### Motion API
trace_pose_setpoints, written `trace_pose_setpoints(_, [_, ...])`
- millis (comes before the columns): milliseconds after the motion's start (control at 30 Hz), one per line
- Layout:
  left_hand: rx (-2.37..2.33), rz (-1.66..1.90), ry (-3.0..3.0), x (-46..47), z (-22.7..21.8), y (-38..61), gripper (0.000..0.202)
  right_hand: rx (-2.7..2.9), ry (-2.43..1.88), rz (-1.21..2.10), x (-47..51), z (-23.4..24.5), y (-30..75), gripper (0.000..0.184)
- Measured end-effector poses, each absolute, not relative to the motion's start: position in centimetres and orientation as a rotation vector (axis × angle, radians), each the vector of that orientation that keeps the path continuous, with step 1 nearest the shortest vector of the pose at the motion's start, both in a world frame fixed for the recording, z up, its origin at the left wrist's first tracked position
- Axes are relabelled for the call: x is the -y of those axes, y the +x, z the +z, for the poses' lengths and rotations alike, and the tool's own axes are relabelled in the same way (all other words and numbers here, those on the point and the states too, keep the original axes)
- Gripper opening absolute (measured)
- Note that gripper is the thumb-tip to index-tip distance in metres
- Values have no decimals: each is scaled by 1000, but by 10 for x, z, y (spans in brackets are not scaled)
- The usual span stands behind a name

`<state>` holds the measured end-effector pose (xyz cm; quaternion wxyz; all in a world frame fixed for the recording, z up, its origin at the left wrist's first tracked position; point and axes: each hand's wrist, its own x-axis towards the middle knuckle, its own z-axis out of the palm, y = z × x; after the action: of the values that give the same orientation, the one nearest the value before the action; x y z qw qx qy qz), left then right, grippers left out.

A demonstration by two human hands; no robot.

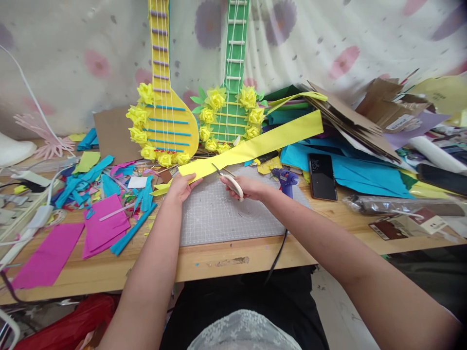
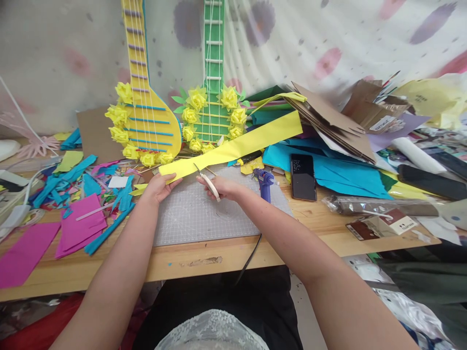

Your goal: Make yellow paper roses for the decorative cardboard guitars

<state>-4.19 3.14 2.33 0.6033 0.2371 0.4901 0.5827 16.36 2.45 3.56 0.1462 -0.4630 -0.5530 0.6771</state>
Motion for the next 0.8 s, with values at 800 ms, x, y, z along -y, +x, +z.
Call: trace_pose_setpoints(800, [-1149, 1355, 442, -33, 29, -46, 40, 1574, -1347, 2123, -46, 51, 156, 62])
